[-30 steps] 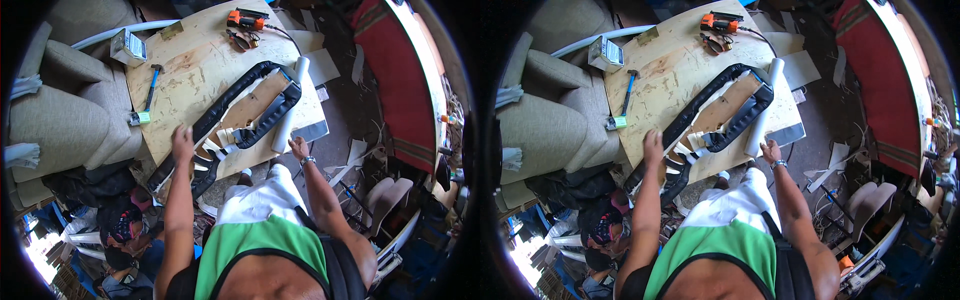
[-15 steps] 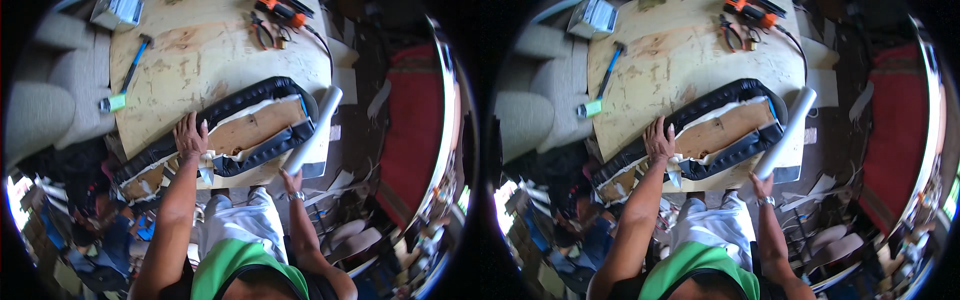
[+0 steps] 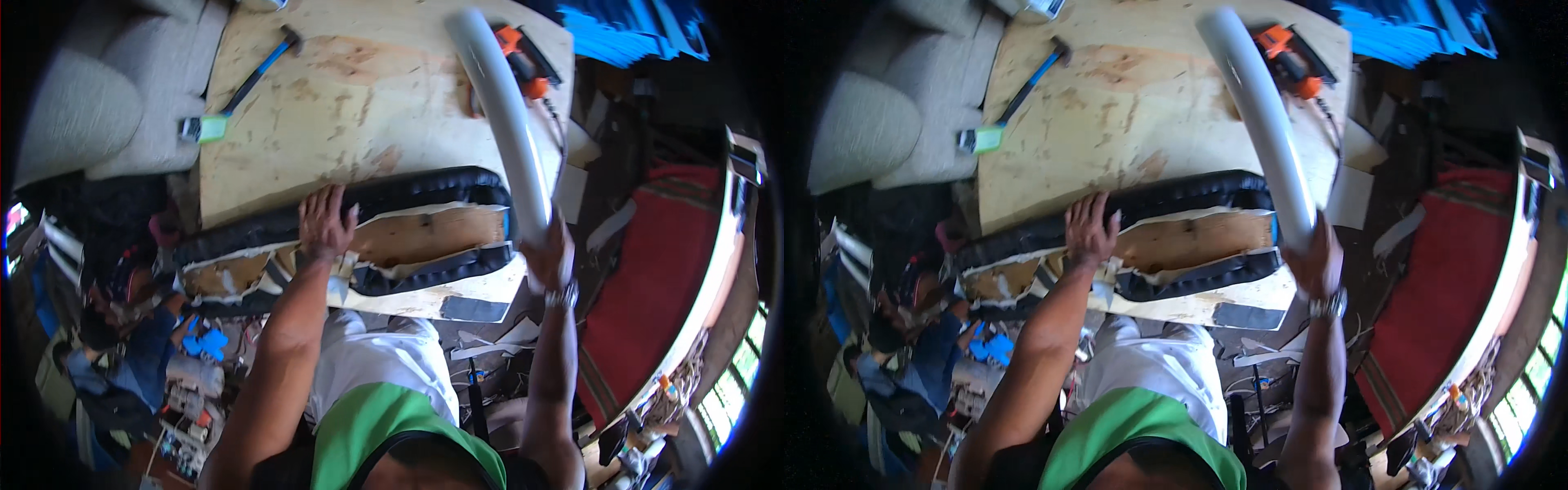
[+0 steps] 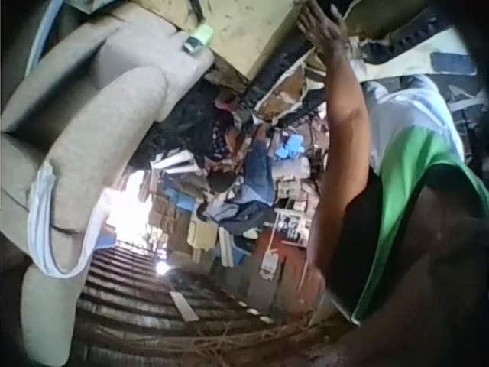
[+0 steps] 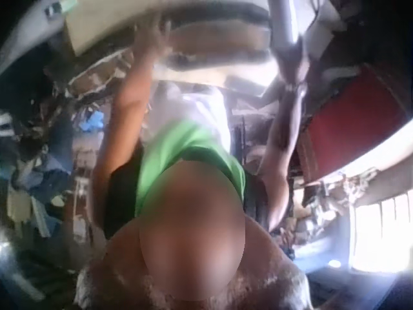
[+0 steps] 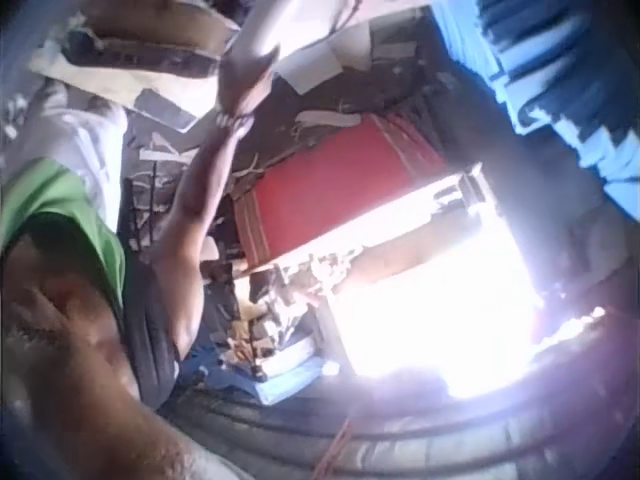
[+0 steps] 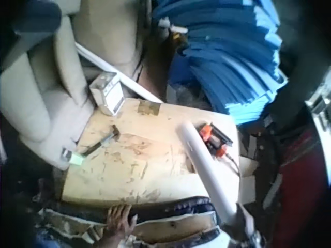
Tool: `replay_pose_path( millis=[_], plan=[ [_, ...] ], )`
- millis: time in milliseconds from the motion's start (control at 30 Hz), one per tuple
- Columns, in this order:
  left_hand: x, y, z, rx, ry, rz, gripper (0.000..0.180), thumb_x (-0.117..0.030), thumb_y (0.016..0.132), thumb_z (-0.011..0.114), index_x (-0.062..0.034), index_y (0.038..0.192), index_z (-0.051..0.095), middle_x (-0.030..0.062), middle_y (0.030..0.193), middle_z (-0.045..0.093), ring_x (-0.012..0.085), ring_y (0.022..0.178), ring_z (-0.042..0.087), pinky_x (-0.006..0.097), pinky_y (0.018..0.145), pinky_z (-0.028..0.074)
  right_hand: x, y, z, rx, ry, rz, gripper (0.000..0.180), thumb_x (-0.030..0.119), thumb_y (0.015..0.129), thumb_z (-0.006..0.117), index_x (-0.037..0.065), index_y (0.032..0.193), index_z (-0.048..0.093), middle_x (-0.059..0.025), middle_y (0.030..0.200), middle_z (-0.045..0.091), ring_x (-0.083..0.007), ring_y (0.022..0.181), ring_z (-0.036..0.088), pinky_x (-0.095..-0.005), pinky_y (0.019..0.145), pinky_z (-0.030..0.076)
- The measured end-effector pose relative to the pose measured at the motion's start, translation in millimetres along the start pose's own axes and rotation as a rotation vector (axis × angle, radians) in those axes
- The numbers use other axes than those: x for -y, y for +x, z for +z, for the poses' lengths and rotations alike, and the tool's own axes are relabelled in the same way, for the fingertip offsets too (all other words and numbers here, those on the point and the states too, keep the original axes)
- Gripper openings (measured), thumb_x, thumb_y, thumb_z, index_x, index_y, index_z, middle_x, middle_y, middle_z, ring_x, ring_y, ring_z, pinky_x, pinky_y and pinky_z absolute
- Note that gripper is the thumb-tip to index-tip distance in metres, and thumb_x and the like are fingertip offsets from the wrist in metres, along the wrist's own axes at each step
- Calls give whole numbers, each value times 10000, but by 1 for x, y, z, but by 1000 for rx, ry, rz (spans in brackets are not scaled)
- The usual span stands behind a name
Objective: Upholstering a furniture piece with black vinyl/leather using a staple gun, screwdriver, and other tools.
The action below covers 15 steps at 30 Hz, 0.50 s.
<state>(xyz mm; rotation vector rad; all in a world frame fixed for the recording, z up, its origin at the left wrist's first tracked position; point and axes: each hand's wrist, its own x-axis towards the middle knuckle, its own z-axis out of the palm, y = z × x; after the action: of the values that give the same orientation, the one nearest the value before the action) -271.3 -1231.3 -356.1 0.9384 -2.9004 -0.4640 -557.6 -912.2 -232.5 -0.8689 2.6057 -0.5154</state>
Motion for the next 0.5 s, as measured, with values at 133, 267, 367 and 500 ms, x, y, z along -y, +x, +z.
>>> replay_pose_path(
  millis=[133, 267, 367, 500],
  plan=[
    [9, -4, 13, -4, 86, -65, 578, -453, 976, 568, -141, 1460, 529, 189, 1400, 588, 385, 1321, 522, 549, 1162, 322, 68, 146, 62, 124, 22, -42, 739, 354, 770, 871, 60, 1353, 526, -244, 1225, 685, -409, 1065, 701, -503, 864, 598],
    [24, -11, 27, -65, 112, 2, 520, -453, 968, 570, -140, 1383, 571, 153, 1332, 626, 366, 1223, 569, 545, 1081, 381, 55, 199, 131, -164, 115, -348, 423, 391, 927, 735, 100, 1229, 678, -178, 1207, 697, -378, 1065, 670, -576, 946, 530],
    [10, -21, 34, -51, 102, 10, 506, -445, 967, 574, -140, 1371, 574, 132, 1320, 635, 346, 1213, 575, 526, 1075, 385, -5, 150, 115, -251, 1, -349, 486, 384, 917, 753, 74, 1270, 629, -181, 1240, 697, -416, 1109, 668, -508, 897, 558],
    [1, -31, 34, -63, 27, 35, 493, -446, 972, 571, -135, 1355, 577, 118, 1323, 639, 336, 1221, 575, 500, 1079, 382, -34, -4, 76, -497, -73, -147, 342, 253, 921, 745, 61, 1195, 675, -174, 1126, 703, -389, 1049, 663, -471, 889, 541]
  ],
)
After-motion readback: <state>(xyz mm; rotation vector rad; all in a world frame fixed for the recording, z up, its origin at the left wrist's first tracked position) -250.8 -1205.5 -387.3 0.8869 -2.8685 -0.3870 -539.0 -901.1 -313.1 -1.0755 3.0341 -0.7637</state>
